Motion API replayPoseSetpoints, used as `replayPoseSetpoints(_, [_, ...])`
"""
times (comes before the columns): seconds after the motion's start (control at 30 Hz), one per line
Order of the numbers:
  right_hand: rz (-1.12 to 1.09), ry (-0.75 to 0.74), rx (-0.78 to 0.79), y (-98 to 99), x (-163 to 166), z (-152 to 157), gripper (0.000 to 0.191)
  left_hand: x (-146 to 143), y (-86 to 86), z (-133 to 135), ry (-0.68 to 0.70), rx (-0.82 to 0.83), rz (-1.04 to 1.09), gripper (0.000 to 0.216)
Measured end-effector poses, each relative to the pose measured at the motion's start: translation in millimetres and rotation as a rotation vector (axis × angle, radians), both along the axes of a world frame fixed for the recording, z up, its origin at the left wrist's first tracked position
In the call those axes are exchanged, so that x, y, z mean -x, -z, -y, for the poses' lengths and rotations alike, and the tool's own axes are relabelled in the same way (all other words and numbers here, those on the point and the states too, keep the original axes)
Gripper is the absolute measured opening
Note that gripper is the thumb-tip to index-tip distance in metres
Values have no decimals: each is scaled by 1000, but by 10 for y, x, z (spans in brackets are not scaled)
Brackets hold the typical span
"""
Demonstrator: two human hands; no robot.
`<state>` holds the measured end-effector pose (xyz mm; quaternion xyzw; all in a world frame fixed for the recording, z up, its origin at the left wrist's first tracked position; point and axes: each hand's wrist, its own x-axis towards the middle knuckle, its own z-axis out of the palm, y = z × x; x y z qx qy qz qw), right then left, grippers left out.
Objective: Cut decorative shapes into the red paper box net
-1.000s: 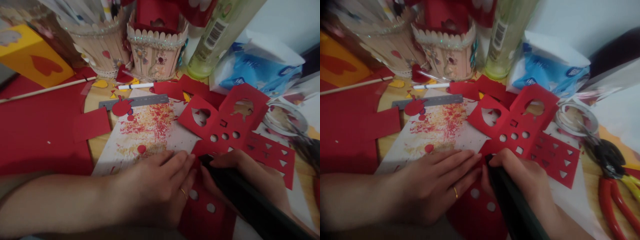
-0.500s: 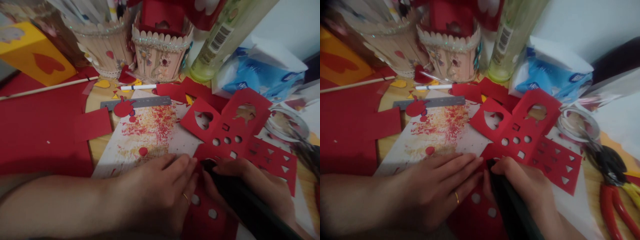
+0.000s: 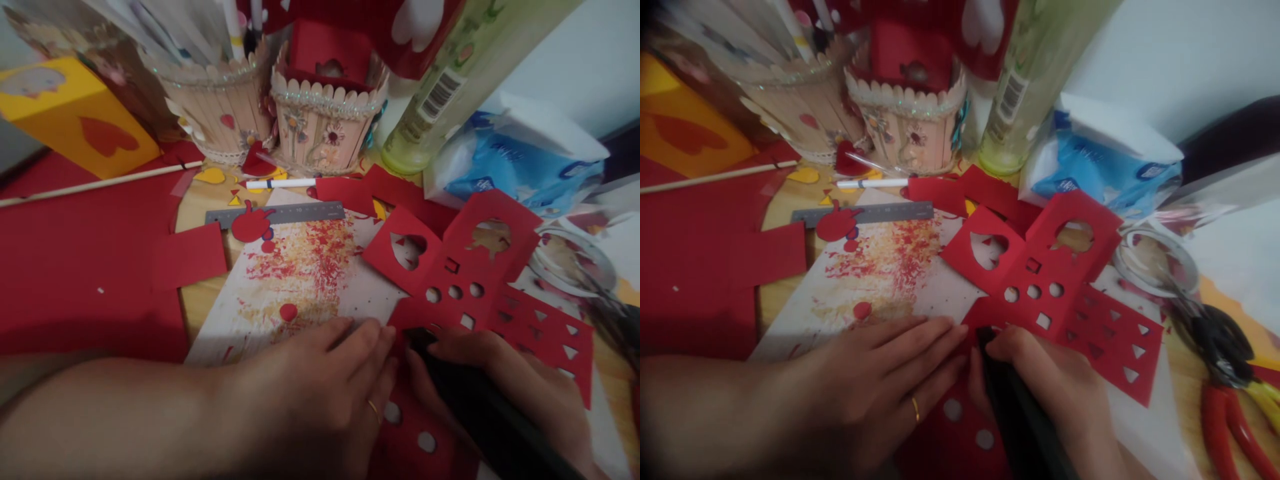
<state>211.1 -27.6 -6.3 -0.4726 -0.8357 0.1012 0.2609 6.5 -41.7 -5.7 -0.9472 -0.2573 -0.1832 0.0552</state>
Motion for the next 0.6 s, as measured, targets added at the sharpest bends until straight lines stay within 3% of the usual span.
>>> replayPoseSetpoints(0.3, [38,19,-22,0,33,16,14,19,7,-1,-11,6,-29,38])
replayPoseSetpoints(0.6, [-70,-92,59,-27,40,21,15,1,54,-2,-9,-27,-21,35])
